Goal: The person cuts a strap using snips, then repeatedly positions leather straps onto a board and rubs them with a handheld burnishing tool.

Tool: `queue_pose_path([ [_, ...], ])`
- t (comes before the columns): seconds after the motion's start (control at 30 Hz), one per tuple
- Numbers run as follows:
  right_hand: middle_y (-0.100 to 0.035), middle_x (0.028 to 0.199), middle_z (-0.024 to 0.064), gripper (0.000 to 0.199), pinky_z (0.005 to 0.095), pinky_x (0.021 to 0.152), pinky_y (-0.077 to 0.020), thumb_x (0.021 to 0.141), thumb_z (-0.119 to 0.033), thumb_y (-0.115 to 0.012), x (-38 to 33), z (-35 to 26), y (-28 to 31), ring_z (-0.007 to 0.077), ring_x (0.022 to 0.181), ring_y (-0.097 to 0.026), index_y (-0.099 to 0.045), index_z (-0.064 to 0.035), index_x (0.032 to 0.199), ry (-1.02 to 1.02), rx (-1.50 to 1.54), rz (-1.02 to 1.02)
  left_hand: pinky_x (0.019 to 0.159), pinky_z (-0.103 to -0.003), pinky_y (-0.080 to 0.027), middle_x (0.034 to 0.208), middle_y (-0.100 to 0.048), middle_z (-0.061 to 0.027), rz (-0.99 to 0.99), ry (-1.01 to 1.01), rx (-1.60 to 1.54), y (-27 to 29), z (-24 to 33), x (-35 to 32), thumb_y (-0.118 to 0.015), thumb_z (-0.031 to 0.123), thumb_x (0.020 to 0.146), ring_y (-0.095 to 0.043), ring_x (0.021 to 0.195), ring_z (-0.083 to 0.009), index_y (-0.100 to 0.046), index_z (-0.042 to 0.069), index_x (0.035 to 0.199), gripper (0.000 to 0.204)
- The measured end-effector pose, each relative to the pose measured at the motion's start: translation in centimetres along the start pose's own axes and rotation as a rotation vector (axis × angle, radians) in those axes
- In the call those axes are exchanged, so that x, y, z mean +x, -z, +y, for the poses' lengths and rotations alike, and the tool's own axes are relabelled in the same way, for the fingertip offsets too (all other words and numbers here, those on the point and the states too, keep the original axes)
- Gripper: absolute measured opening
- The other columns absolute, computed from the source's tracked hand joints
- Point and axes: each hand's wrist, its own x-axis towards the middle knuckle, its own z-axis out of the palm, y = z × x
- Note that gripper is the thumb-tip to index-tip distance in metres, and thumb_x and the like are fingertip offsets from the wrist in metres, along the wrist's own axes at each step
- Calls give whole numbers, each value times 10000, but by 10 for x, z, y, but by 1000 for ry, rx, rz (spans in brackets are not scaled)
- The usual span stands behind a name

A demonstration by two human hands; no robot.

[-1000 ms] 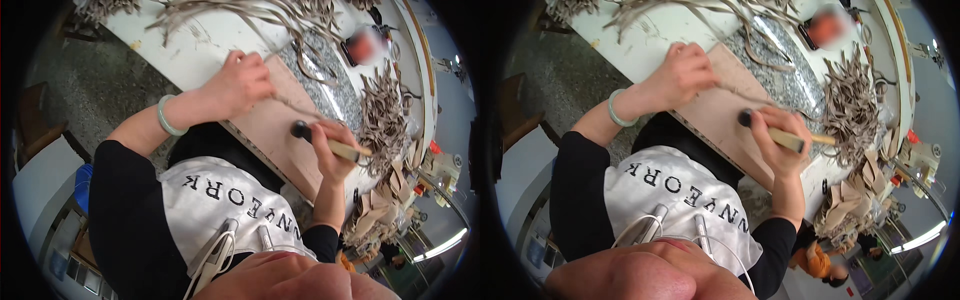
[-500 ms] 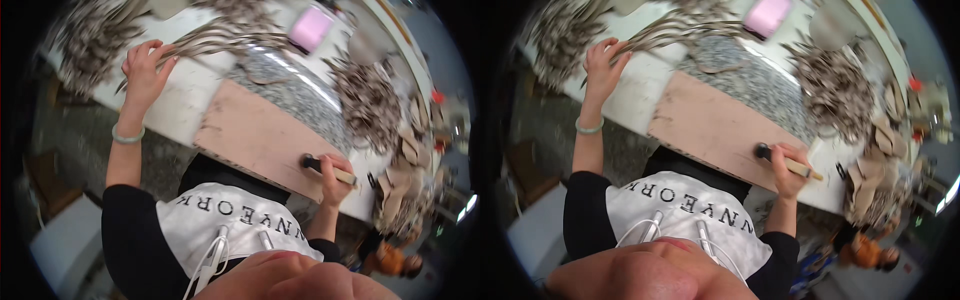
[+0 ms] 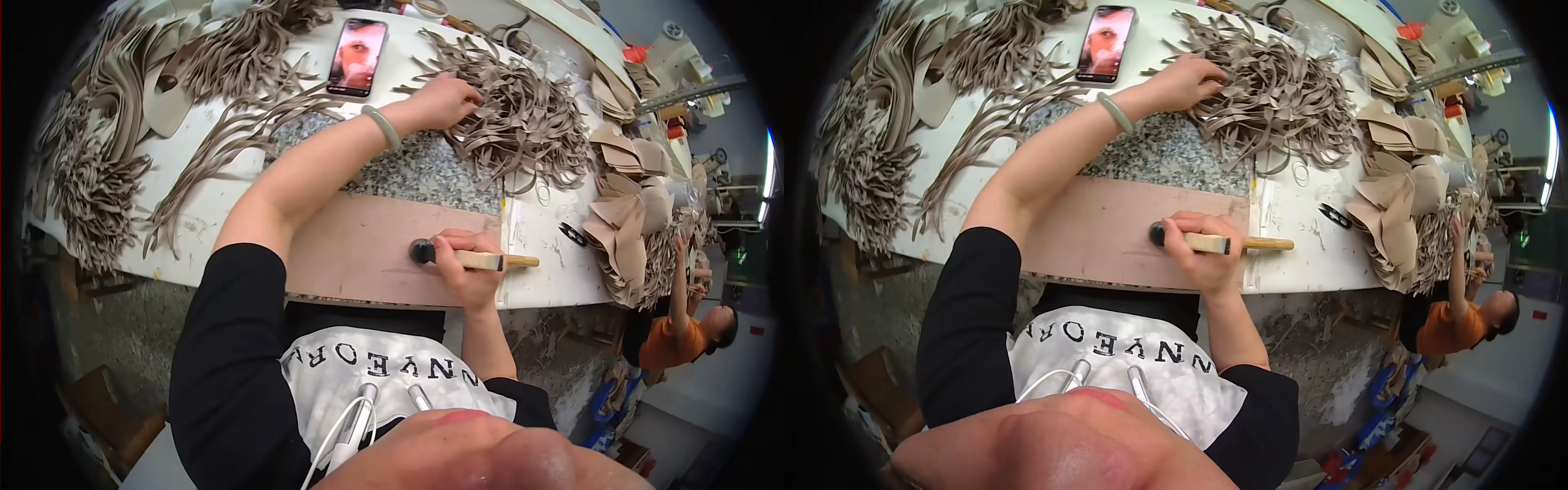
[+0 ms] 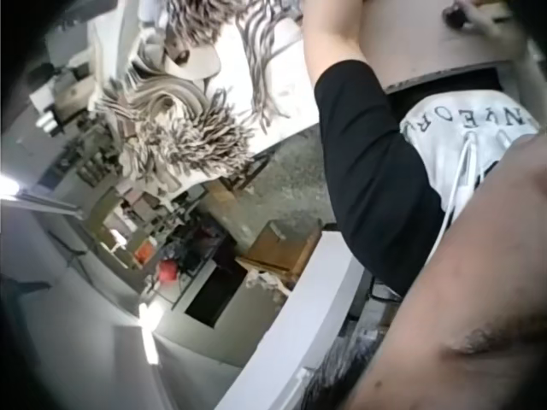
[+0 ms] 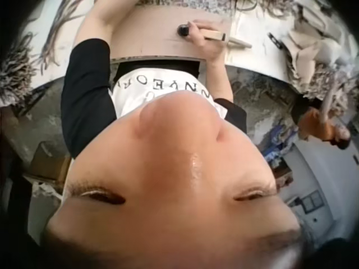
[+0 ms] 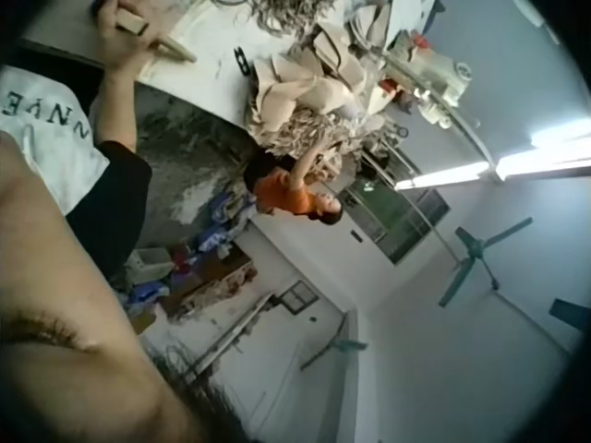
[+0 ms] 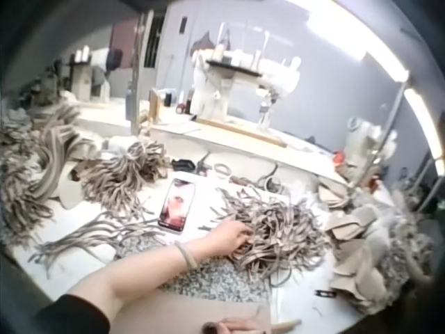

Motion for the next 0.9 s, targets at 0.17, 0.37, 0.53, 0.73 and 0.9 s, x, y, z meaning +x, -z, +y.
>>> queue_pose_path([
  [0.17,-779,805,36,134,289,656,-469,750,-48,-850,1,-3,-1,161,643,-689,-725,-91,767,95,-55,-16,894,-478,-558,1007,-758,-145,77,385,-57,-11,37,39,-648,454,973,-699,985,-378,-694,66,1198,452],
  [0.37,-773,793,34,143,293,630,-445,754,-60,-853,-6,0,-3,161,608,-672,-719,-109,771,91,-29,23,879,-490,-551,1022,-743,-165,90,376,-67,-9,46,43,-635,258,940,-701,1016,-368,-738,78,1016,221],
  [0.53,-772,800,26,146,292,613,-438,752,-67,-852,-9,8,1,167,609,-677,-719,-111,792,102,-60,32,805,-428,-545,1008,-729,-118,132,-64,-250,43,76,-31,-657,138,964,-692,926,-336,-712,53,1034,124],
  [0.73,-773,807,28,142,291,632,-452,754,-56,-845,-1,2,1,164,616,-681,-716,-105,786,110,-24,-4,816,-406,-517,997,-685,-95,-281,-22,-81,120,82,-179,-696,143,937,-653,919,-316,-693,59,1030,125],
  [0.9,-780,825,33,117,280,649,-456,764,-48,-838,-3,2,1,159,634,-689,-735,-82,809,31,10,-24,845,-371,-495,1004,-686,-97,-184,-23,190,141,84,-215,-737,191,915,-625,953,-276,-702,52,1055,201],
])
